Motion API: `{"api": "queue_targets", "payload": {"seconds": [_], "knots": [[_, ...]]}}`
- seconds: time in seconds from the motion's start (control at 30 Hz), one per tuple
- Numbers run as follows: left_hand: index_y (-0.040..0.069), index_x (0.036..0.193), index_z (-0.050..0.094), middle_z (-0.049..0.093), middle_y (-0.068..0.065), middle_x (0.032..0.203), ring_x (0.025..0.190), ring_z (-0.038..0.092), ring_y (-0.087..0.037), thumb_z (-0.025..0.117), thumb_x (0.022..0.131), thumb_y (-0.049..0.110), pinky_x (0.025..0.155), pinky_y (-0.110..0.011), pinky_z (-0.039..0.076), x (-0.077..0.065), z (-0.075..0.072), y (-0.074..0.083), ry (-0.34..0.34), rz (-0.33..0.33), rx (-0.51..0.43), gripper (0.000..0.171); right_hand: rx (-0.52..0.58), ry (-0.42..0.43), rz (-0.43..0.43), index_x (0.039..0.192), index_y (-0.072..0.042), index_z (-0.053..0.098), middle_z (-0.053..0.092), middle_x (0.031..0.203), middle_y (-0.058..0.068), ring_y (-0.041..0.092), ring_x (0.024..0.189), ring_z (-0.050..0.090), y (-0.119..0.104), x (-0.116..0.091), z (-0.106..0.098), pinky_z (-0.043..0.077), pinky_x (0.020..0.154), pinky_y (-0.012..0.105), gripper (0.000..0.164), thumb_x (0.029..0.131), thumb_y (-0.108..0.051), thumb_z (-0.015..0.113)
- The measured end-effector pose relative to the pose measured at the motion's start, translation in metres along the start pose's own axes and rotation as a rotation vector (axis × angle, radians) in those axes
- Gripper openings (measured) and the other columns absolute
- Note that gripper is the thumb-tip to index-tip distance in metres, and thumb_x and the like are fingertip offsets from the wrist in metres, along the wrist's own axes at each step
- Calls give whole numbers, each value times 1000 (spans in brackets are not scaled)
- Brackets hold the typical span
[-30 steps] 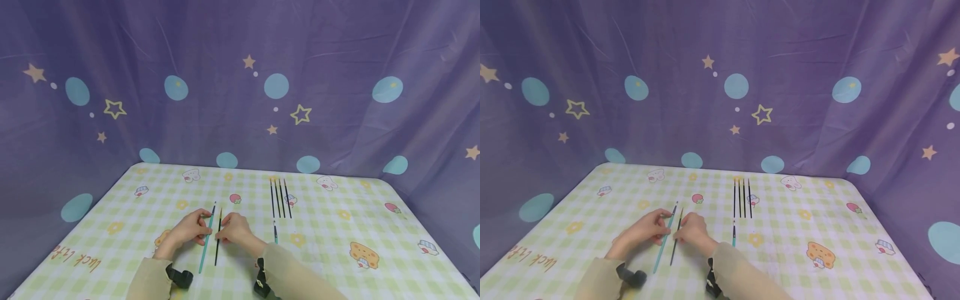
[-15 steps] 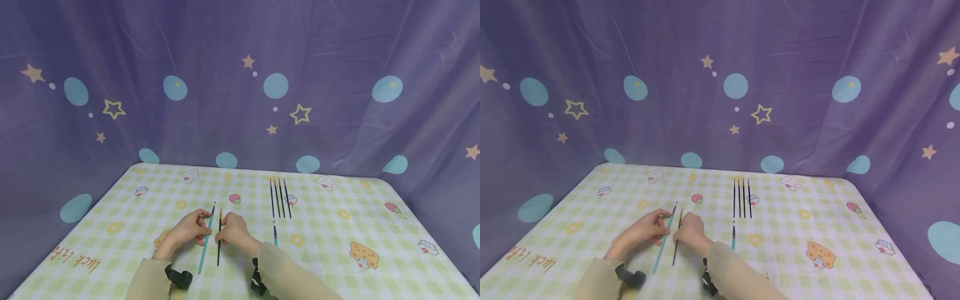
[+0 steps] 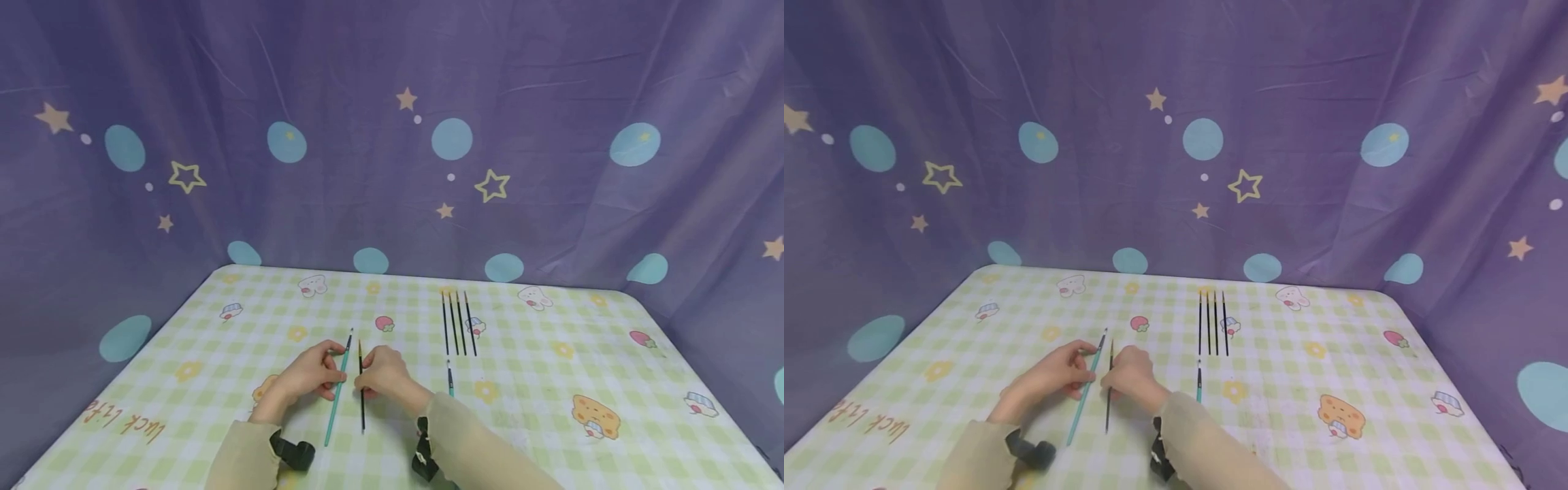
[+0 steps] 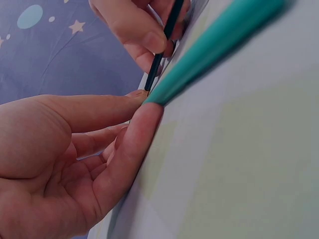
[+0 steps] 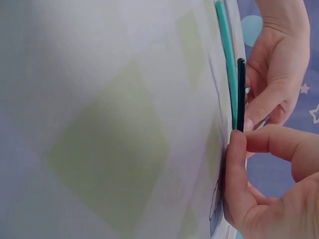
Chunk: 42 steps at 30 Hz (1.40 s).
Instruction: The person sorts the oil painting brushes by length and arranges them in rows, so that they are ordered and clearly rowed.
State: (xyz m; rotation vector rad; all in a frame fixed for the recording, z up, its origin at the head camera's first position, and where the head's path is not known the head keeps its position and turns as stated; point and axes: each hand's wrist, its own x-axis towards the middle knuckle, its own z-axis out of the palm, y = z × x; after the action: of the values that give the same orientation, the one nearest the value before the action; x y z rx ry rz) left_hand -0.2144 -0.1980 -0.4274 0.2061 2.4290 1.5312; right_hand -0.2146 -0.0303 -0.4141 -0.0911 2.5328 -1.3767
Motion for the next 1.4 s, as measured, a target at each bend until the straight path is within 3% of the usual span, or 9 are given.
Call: {"api": "queue_targets", "payload": {"seconds": [0.23, 0.4, 0.83, 1.13, 1.4], "knots": [[-2, 124, 44, 50, -10, 72, 50, 51, -15, 64, 82, 5, 49, -34, 55, 1, 1, -1, 5, -10, -11, 47, 26, -22, 5, 81, -3, 57, 59, 60, 7, 15, 46, 60, 4, 0, -10, 52, 44, 25, 21, 67, 1, 72], [-1, 123, 45, 50, -10, 72, 50, 52, -16, 64, 82, 4, 49, -35, 55, 1, 1, -2, 13, -11, -12, 46, 103, -37, -3, 88, 1, 58, 62, 65, 8, 18, 49, 61, 8, 5, -22, 54, 48, 28, 22, 69, 3, 68], [-2, 123, 45, 48, -10, 73, 51, 51, -16, 64, 82, 3, 50, -35, 55, 0, 2, -2, 20, -17, -22, 46, 169, 5, -23, 100, 3, 60, 63, 73, 11, 15, 53, 61, 19, 16, -73, 56, 56, 30, 31, 70, 3, 65], [-2, 123, 44, 48, -10, 73, 53, 52, -16, 63, 82, 3, 50, -36, 55, 0, 1, -2, 15, -14, -20, 46, 178, 69, 19, 108, 1, 60, 60, 87, 15, 17, 61, 62, 33, 21, -108, 57, 61, 31, 33, 76, 4, 64], [-2, 123, 45, 48, -11, 73, 51, 51, -16, 63, 82, 3, 50, -35, 55, 0, 0, -2, 12, -14, -18, 45, 85, 136, 13, 115, -1, 59, 61, 89, 13, 18, 64, 62, 45, 24, -136, 56, 62, 33, 36, 79, 1, 63]]}}
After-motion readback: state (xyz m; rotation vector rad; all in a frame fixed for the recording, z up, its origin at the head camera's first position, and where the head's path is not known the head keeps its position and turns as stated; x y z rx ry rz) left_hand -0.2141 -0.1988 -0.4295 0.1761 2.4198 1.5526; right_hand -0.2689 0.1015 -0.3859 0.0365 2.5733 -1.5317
